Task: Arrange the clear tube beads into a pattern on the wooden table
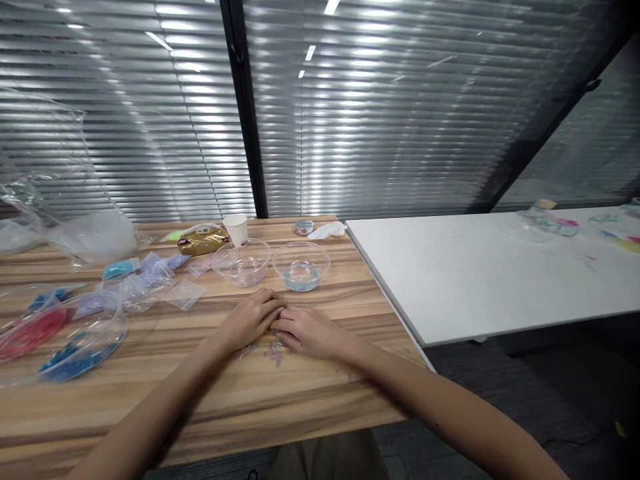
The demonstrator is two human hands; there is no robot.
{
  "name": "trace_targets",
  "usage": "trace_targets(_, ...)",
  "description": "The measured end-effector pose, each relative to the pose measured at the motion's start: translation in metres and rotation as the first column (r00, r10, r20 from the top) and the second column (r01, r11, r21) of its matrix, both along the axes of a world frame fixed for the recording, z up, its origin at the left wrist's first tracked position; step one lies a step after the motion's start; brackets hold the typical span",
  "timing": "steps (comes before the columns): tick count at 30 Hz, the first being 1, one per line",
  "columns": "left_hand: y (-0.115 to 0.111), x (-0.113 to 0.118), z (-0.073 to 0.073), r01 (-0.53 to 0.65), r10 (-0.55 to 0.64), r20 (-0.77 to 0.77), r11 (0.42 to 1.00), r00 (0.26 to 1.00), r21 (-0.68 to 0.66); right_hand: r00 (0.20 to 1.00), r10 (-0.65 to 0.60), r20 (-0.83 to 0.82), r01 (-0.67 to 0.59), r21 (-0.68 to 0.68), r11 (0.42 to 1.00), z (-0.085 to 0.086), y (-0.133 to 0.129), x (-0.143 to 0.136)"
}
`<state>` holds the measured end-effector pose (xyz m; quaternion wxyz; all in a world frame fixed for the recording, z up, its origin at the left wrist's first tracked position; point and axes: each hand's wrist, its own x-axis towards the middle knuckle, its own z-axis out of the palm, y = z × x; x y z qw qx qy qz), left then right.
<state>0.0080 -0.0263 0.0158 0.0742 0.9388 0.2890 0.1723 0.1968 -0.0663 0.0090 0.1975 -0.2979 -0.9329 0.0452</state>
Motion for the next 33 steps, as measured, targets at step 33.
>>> trace_targets(33,0.0007,0.0006,0.0012,0.011,-0.011,0.003,1.000,1.000,-0.007,1.000,0.010,0.002,-0.010,0.006,1.000,0.0043,-0.0008,0.0027)
